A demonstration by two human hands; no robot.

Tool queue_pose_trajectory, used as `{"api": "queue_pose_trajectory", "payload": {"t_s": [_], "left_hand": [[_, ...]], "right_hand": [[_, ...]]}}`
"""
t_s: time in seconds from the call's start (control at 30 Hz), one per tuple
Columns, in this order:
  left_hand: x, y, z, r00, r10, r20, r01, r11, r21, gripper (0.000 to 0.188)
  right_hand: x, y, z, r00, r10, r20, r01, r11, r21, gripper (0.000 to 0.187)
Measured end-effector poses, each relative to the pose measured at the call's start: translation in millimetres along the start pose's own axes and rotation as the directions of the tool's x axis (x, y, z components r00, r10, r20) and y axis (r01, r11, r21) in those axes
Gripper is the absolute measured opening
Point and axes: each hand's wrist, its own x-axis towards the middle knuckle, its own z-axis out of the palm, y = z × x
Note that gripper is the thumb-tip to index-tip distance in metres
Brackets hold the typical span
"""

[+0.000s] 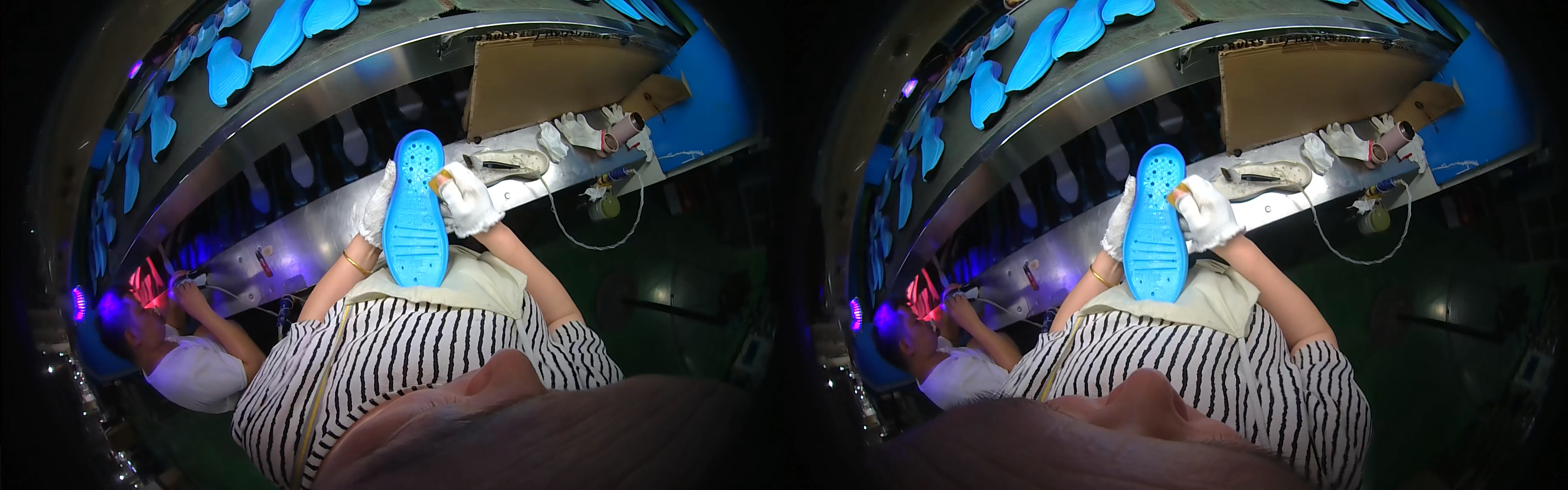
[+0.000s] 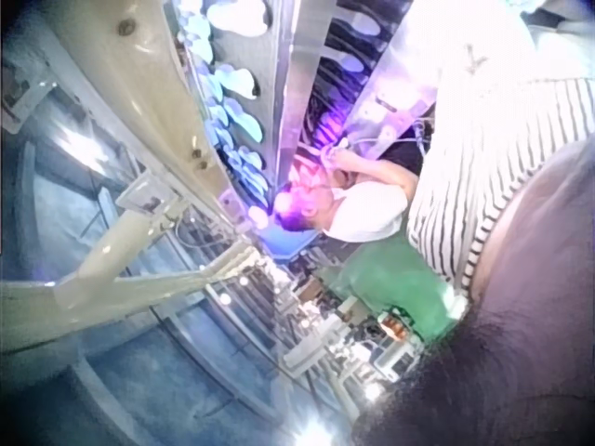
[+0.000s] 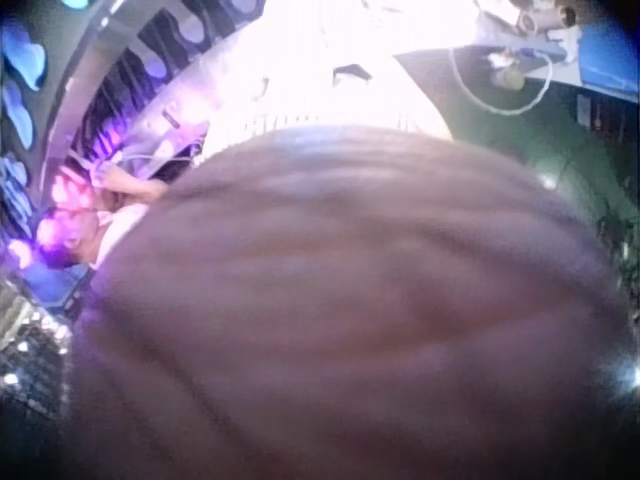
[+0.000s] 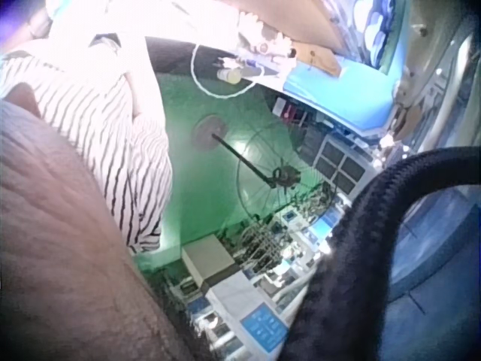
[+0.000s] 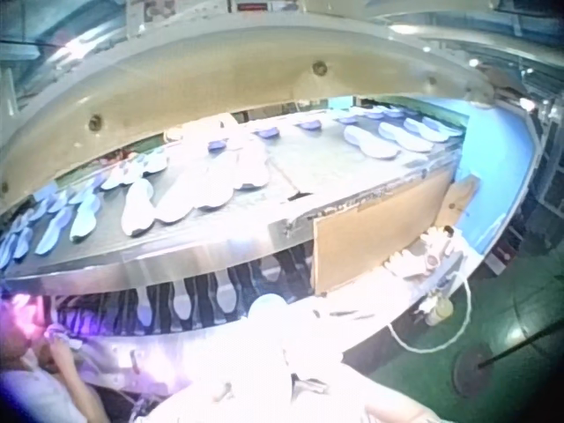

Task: The person applies adhesive to a blue shoe insole using a brush and a glue dispenser, then places the insole onto a moving conveyor belt.

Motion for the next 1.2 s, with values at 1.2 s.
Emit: {"api": "queue_pose_trajectory", "payload": {"t_s": [1.2], "left_hand": [[-53,6,-46,0.944,0.289,-0.157,-0.312,0.939,-0.147,0.077]], "right_hand": [[43,81,59,0.744,0.567,0.353,-0.664,0.688,0.294,0.033]]}}
